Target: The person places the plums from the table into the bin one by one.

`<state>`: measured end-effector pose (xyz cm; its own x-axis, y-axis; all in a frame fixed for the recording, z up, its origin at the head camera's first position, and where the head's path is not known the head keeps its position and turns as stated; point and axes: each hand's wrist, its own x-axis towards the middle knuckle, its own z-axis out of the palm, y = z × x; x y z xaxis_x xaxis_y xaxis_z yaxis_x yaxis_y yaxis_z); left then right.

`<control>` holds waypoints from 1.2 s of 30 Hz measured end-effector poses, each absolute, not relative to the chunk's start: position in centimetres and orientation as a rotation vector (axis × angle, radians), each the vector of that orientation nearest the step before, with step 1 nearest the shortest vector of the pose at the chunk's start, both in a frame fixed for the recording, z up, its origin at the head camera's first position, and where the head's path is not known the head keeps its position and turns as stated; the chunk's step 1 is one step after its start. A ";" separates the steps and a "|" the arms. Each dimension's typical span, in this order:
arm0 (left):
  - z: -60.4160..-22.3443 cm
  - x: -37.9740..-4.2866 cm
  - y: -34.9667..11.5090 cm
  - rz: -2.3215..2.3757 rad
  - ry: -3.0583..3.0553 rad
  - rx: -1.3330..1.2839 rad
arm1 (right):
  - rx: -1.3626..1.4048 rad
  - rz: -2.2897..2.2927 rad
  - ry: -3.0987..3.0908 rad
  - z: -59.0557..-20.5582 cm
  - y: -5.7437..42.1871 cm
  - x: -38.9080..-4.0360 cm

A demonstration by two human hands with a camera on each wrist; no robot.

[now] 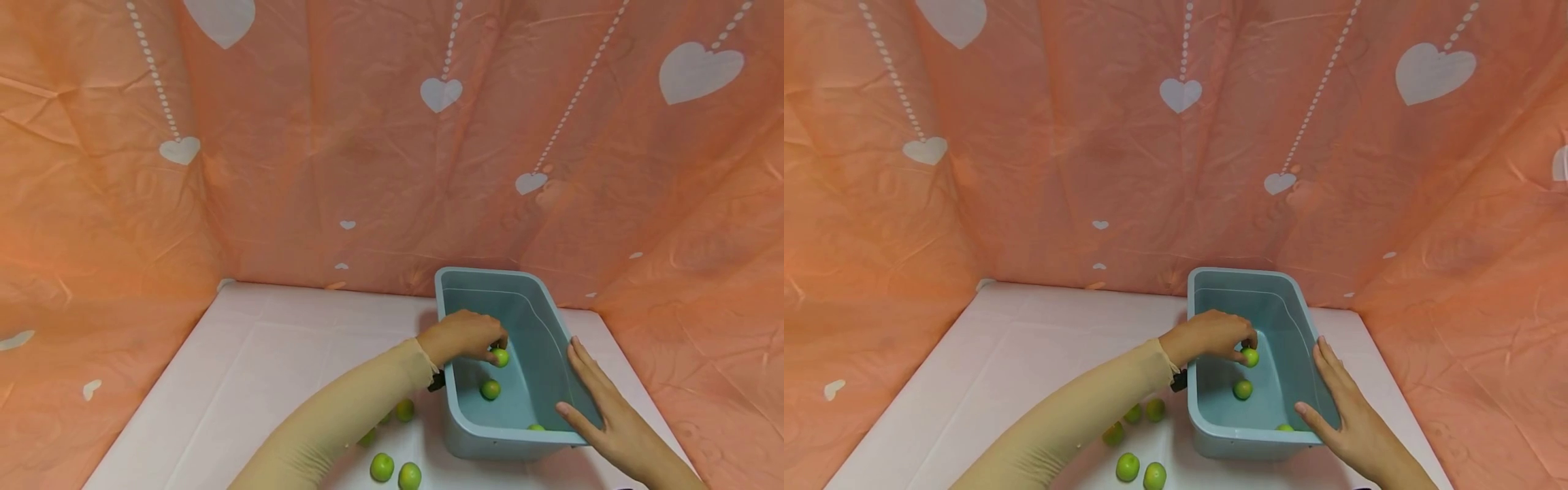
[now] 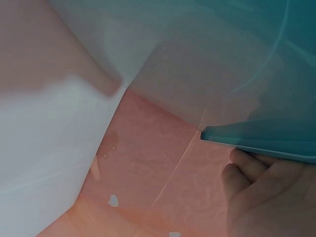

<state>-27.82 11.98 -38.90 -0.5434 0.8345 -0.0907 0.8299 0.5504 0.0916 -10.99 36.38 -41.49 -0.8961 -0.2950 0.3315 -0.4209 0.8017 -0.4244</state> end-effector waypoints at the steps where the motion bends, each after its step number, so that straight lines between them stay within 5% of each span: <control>1: -39.0 -27.8 12.0 0.051 2.656 1.428 | 0.552 0.730 -2.741 -41.5 36.4 -11.0; 36: -35.9 -27.5 7.4 0.533 2.651 1.507 | 0.584 0.739 -2.709 -41.6 36.2 -11.0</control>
